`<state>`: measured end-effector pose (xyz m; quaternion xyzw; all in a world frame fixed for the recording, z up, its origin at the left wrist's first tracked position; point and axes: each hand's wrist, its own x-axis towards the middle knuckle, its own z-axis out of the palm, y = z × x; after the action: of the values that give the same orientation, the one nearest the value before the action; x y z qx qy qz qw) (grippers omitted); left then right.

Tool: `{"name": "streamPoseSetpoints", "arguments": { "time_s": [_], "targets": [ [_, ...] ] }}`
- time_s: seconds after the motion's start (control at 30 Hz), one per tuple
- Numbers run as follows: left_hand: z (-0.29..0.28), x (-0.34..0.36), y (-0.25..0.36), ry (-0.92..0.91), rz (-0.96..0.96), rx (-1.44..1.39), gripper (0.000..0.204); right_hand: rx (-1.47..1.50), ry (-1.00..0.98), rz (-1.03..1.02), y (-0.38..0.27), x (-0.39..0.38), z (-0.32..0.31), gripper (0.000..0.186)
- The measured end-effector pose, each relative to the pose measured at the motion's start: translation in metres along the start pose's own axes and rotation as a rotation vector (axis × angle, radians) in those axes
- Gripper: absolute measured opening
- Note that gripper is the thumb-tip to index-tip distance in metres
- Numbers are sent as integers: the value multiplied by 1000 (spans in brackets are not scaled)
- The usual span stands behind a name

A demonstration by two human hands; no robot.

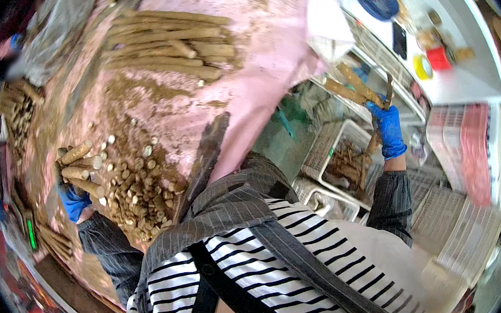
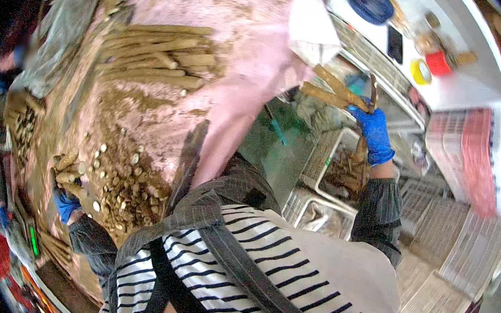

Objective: The person cuts long, brown root vegetables into small, round slices using a knife. The person gathers the sliced pieces and places them into a blue plastic scoop, then transfers the contents into a white crate.

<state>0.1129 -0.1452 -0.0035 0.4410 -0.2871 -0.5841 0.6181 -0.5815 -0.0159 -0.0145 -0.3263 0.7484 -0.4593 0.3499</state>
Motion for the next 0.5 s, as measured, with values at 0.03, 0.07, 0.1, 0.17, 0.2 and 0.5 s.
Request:
{"name": "streamPoseSetpoints", "arguments": {
  "time_s": [0.03, 0.07, 0.1, 0.17, 0.2, 0.5],
  "targets": [
    [-25, 25, 4, -213, -1, 142, 42, -65, 55, 53, 28, -6, -23, 23],
    [4, 22, 0, -262, 76, 269, 43, -139, 101, 105, 50, -14, -43, 22],
    [34, 17, -2, -299, 164, 396, 53, -311, 98, 251, 65, -22, -61, 28],
    [29, 26, 10, -385, -79, 218, 44, -480, 128, 226, 129, -40, -104, 32],
    [26, 24, 6, -261, -41, 256, 48, -565, 130, 203, 158, -47, -127, 34],
    [46, -30, -5, -14, 27, -188, 35, -269, -180, 97, 72, 18, 28, 30]
  ]
}}
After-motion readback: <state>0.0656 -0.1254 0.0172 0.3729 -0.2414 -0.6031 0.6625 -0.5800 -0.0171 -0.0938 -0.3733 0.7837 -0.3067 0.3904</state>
